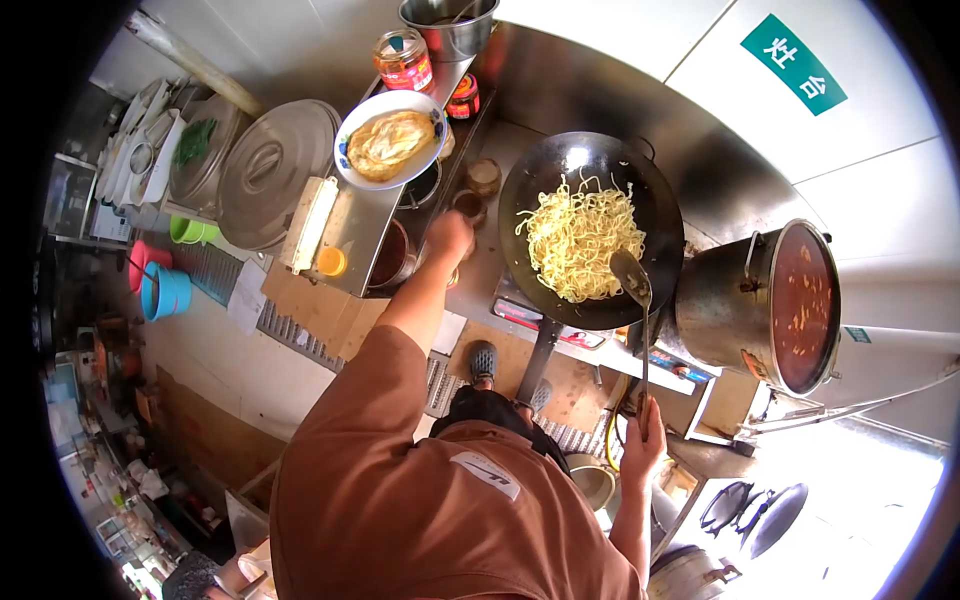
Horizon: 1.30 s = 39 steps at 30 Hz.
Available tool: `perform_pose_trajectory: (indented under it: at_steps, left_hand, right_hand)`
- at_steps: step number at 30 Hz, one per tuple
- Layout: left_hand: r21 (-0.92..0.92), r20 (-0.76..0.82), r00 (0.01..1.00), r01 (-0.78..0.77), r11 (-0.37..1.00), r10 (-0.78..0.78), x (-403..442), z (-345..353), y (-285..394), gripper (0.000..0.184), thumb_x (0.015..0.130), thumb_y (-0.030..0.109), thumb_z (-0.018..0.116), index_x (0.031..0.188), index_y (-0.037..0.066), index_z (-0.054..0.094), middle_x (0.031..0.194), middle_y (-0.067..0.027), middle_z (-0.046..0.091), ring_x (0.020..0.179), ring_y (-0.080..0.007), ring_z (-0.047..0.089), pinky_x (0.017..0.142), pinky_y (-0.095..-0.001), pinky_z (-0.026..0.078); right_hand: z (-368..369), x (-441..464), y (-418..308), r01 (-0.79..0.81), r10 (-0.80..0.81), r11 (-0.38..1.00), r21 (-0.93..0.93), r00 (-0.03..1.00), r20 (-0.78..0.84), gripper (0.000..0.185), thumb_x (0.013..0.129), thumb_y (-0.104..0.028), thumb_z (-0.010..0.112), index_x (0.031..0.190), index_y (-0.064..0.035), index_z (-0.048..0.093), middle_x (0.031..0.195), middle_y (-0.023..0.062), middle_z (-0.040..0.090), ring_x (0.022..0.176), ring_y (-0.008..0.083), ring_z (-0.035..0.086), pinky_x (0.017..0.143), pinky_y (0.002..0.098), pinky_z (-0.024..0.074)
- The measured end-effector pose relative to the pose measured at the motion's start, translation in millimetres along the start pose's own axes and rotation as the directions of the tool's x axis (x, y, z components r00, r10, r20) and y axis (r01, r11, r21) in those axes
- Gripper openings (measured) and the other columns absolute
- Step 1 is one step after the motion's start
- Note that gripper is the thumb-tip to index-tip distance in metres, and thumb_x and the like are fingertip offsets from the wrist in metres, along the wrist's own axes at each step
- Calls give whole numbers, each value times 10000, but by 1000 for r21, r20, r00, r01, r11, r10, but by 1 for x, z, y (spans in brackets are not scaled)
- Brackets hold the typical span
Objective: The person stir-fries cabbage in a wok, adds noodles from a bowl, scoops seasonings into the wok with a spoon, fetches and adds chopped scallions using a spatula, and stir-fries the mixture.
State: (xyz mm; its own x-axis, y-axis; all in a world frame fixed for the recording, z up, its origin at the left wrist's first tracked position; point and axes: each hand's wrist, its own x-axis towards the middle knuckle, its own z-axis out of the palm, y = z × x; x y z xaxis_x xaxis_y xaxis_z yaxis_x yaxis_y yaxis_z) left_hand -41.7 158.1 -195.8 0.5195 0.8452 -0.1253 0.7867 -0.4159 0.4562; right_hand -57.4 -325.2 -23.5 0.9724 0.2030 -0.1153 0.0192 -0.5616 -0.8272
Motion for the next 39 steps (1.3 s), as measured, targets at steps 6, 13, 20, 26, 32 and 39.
perform_pose_trajectory:
  at_steps: [6,13,20,26,32,39]
  left_hand:
    - [-177,-9,985,168,970,-172,24,18,-4,317,822,253,505,747,-4,676,792,-235,650,792,-395,641,704,-459,510]
    - [-459,-9,953,266,848,-303,13,43,-29,385,837,230,410,785,-69,647,842,-279,632,824,-435,620,749,-470,480]
    - [-853,67,840,328,406,-539,-10,19,-26,222,776,157,488,665,-8,585,635,-115,592,554,-212,565,520,-342,428]
    - [-954,134,813,261,150,-566,-42,-11,-14,192,801,138,463,719,2,572,625,-62,559,502,-161,495,475,-293,378]
    - [-975,96,886,175,136,-455,-87,-79,33,204,815,147,480,725,-9,576,603,-39,524,516,-118,476,488,-249,357]
    - [-980,167,944,192,60,-283,-108,-132,128,131,804,130,483,721,53,550,553,26,428,384,-64,329,336,-225,222]
  right_hand:
    - [3,0,-41,-276,271,960,43,957,107,452,838,-10,552,1282,35,479,1150,142,591,1057,168,552,916,286,420]
    - [1,4,-23,71,-66,992,-104,996,54,455,837,0,551,1287,18,484,873,15,576,607,48,452,519,196,389]
    - [3,12,-36,18,-16,1000,-21,997,78,441,845,-4,554,1280,16,491,944,45,614,684,62,514,598,209,440]
    - [-2,21,-2,1,-1,1000,-1,991,137,449,846,-10,551,1284,49,469,1148,123,603,1050,155,558,914,267,419]
    - [-5,25,12,68,-81,991,116,991,108,449,846,-35,562,1276,56,472,1145,123,604,1040,153,563,913,270,422]
    - [-28,19,53,48,-57,984,170,997,52,453,841,-68,587,1270,34,487,1186,151,592,1073,177,555,925,286,416]
